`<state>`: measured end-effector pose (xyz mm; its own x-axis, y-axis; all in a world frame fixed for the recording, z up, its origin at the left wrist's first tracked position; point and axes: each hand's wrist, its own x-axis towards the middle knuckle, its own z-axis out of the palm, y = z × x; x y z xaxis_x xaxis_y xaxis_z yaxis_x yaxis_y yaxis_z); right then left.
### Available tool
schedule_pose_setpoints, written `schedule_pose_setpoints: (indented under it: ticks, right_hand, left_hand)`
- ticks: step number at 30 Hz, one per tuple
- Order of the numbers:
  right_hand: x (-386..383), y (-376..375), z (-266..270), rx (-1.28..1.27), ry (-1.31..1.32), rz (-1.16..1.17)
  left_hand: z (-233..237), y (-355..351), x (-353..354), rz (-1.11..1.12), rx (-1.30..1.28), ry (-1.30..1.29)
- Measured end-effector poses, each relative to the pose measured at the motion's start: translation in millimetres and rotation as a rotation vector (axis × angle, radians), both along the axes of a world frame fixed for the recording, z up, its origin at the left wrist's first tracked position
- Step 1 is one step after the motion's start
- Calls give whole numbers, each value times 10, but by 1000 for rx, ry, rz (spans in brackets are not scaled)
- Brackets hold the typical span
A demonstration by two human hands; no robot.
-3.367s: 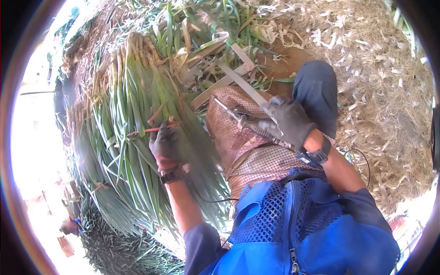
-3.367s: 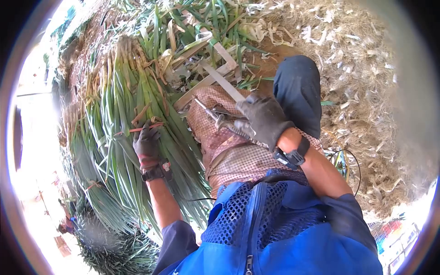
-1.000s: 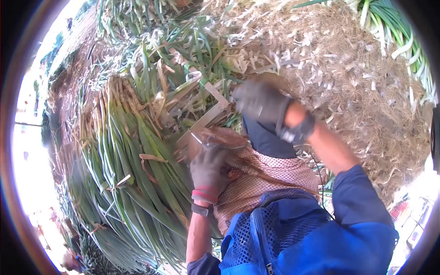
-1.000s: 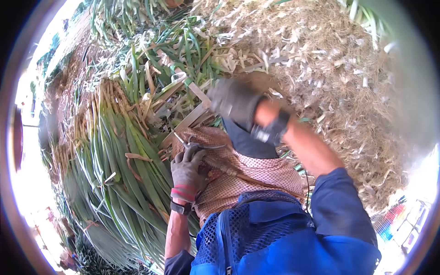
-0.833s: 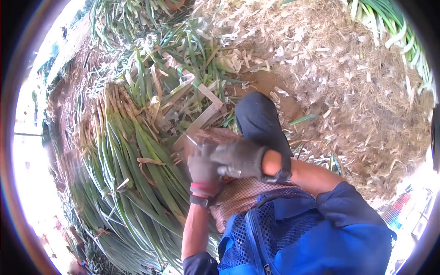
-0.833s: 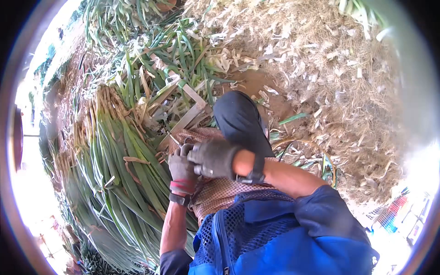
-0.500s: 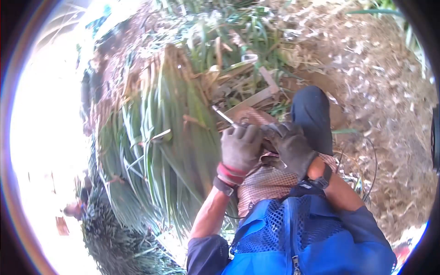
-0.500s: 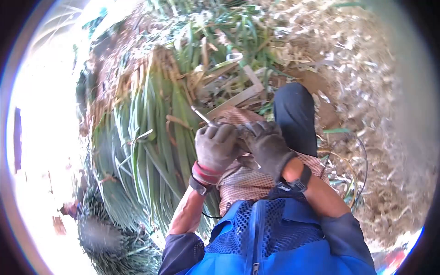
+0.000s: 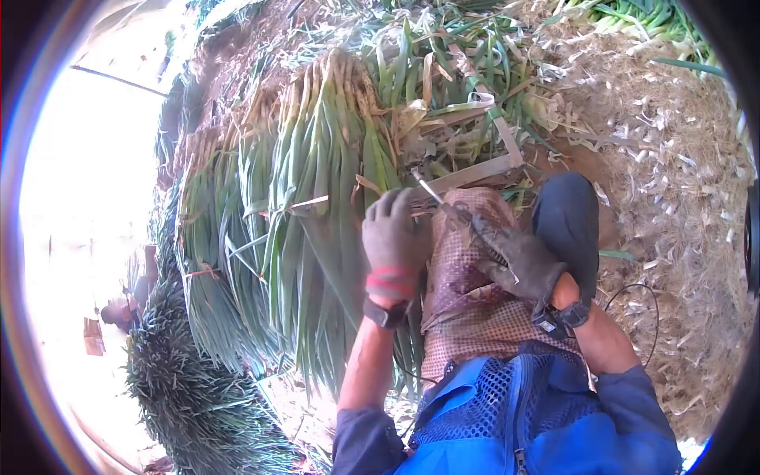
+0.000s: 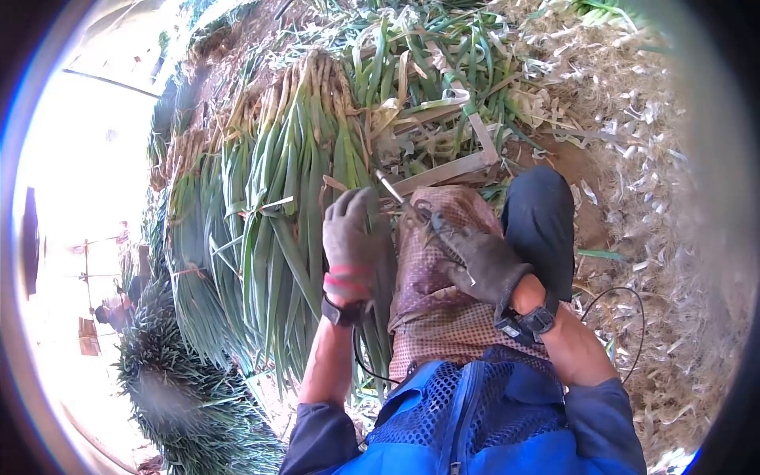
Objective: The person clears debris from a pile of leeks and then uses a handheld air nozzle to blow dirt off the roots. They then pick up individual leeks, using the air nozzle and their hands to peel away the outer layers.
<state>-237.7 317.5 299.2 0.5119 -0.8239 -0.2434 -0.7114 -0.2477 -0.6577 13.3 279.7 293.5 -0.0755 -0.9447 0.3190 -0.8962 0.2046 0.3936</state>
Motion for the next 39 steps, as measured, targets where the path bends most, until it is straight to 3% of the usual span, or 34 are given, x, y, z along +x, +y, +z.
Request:
schedule_pose_setpoints:
  ticks: [3, 4, 7, 10, 14, 20, 22, 25, 26, 27, 29, 31, 32, 36, 39]
  right_hand:
    - [-51, -264, -299, -460, -209, -136]
    - [-100, -389, -118, -265, -238, -236]
    - [-253, -663, -58, -165, -246, -270]
    - [-282, -820, -120, -34, -40, -156]
    - [-314, -969, -203, -60, -374, -246]
    - [-532, -1082, -299, 19, -510, -274]
    - [-602, -1131, -356, -73, -524, -281]
    - [-675, -1222, -211, 88, -563, -384]
    - [-708, -1215, -225, 268, -609, -421]
    - [-732, -1220, -241, 230, -608, -421]
    - [-772, -1251, -249, 187, -622, -424]
    - [-808, -1298, -235, 179, -652, -427]
    - [-807, -1315, -229, 186, -684, -427]
    - [-796, -1413, -200, 91, -659, -372]
    - [-772, -1468, -101, 125, -589, -341]
  left_hand:
    - [-170, -359, 63, 87, 235, 15]
    - [-243, -510, 59, 101, 337, 38]
    - [-729, -984, -26, 82, 471, 253]
    - [-897, -1418, -248, 199, 437, 146]
    - [-1060, -2145, -269, 291, 368, 6]
    - [-1659, -2994, -224, 404, 460, -388]
    - [-1587, -3175, -309, 477, 479, -324]
    - [-1757, -3460, -156, 461, 378, -306]
    - [-1744, -3554, -91, 432, 533, -320]
    - [-1671, -3611, -121, 401, 688, -334]
    - [-1794, -3620, -169, 385, 620, -207]
    - [-1696, -3572, -349, 308, 602, -213]
    - [-1587, -3606, -395, 236, 711, -158]
    - [-662, -4177, -644, -18, 894, -37]
    - [142, -4835, -578, -94, 570, 4]
